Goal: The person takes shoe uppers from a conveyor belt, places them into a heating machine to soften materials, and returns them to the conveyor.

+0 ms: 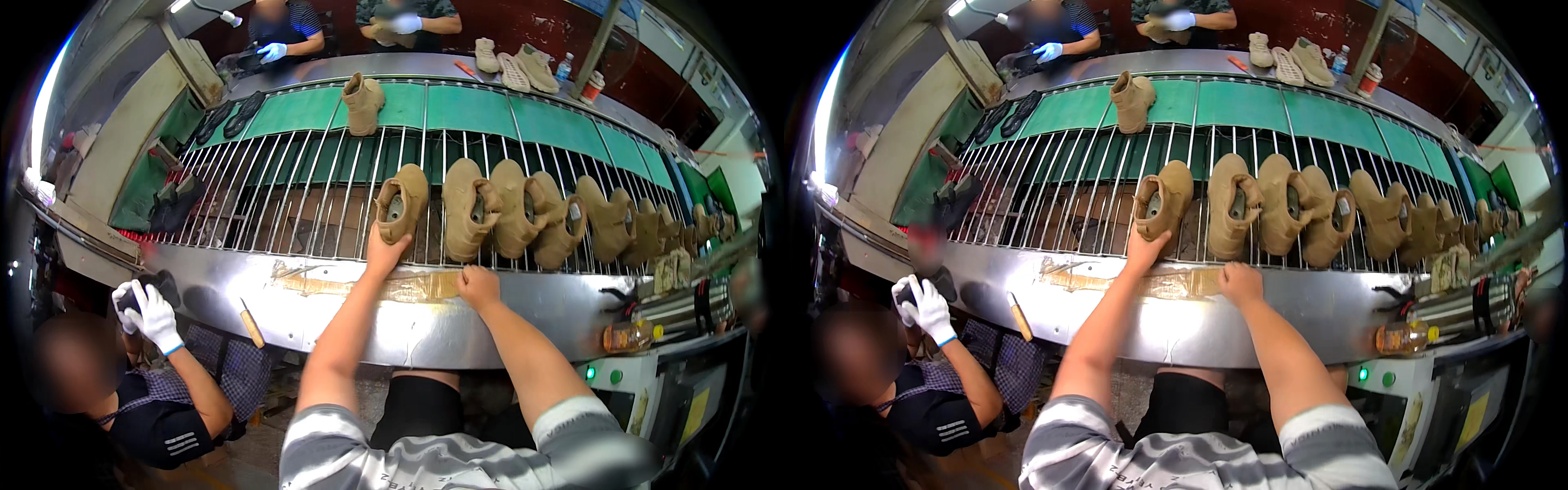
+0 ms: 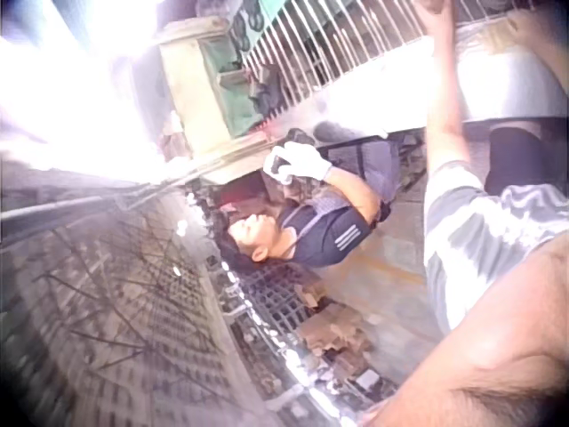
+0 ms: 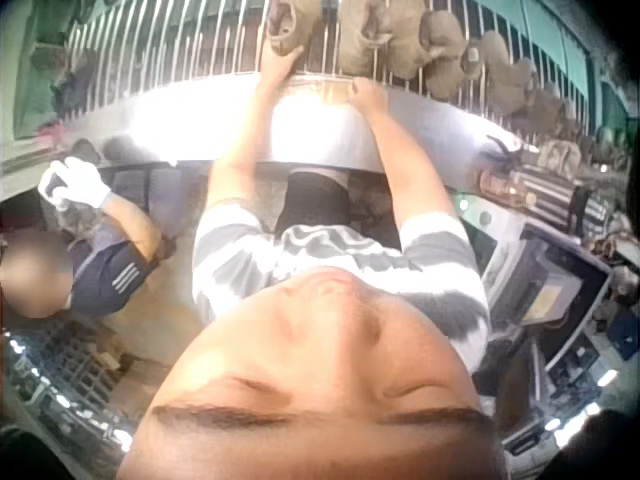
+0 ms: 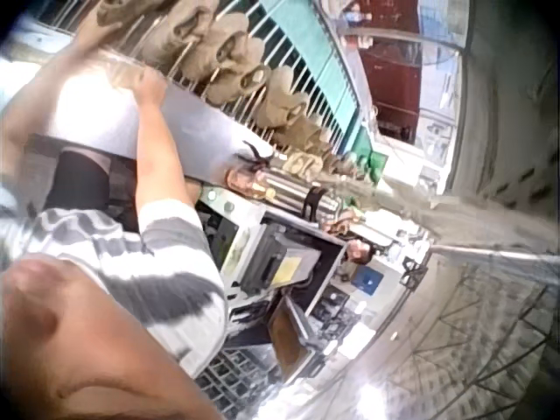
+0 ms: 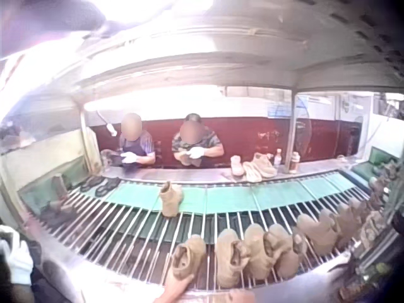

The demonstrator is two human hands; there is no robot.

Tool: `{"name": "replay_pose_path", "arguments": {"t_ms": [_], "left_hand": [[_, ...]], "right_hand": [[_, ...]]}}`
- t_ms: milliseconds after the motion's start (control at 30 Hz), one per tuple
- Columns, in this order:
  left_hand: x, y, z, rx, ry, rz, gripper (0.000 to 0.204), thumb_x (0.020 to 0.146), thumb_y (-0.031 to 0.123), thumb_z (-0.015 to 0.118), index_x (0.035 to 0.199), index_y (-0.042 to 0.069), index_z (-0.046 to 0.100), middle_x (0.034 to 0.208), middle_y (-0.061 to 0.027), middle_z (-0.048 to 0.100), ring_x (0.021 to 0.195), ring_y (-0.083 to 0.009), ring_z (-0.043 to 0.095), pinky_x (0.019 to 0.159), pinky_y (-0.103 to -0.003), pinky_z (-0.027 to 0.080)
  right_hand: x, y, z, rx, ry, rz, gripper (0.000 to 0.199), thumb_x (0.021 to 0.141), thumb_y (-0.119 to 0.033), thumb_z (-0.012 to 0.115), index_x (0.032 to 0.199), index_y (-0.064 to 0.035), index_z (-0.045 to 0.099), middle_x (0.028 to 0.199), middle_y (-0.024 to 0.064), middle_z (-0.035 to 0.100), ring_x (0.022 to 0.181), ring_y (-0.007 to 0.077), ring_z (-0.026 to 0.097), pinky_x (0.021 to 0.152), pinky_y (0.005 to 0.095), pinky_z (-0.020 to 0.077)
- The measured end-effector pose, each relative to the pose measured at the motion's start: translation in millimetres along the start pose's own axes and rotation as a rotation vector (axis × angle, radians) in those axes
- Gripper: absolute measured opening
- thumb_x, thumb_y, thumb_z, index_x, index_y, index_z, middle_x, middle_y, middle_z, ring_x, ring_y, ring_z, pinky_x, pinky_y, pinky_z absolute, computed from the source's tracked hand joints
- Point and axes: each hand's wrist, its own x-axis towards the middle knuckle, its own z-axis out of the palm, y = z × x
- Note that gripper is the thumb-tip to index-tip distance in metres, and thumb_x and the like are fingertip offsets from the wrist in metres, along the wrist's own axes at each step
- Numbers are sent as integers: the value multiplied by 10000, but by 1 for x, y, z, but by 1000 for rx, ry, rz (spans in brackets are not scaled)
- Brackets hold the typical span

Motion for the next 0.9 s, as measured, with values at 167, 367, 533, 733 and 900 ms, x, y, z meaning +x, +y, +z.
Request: {"name": "replay_pose_path", "arguments": {"t_ms": [167, 367, 533, 733, 900], "left_hand": [[89, 26, -93, 59, -781, -203, 465, 807, 70, 654, 1260, 24, 561, 1069, -116, 674, 1039, -191, 622, 914, -331, 487], [278, 3, -81, 672, -43, 239, 451, 731, 110, 636, 1179, 66, 609, 1216, -164, 621, 1115, -326, 599, 955, -397, 479], [389, 17, -33, 736, -41, 246, 776, 708, 134, 649, 1417, 47, 346, 1431, -208, 446, 1253, -376, 494, 1023, -411, 435], [449, -22, -20, 926, 91, 199, 888, 733, 178, 698, 1482, 102, 226, 1470, -195, 384, 1216, -381, 525, 969, -446, 479], [414, 37, 14, 1010, -4, -33, 651, 775, 422, 738, 1267, 60, 511, 1302, -192, 568, 1164, -358, 569, 950, -458, 484]], "right_hand": [[3, 3, -5, 5, -20, 32, 206, 801, -204, 616, 651, -94, 527, 684, 83, 599, 686, 302, 608, 613, 444, 494], [12, -3, -2, 37, -24, 18, 239, 768, -185, 632, 595, -95, 493, 612, 84, 552, 608, 305, 572, 549, 435, 464], [18, -2, -7, 33, 23, 10, 244, 736, -177, 650, 570, -103, 486, 578, 72, 536, 555, 284, 562, 514, 398, 468], [26, -3, -9, 65, 17, -25, 201, 721, -181, 644, 584, -116, 512, 582, 56, 560, 547, 263, 578, 519, 374, 489], [25, -3, -14, 70, 43, -1, 198, 719, -183, 645, 583, -118, 517, 590, 56, 572, 557, 258, 592, 526, 372, 494]]}}
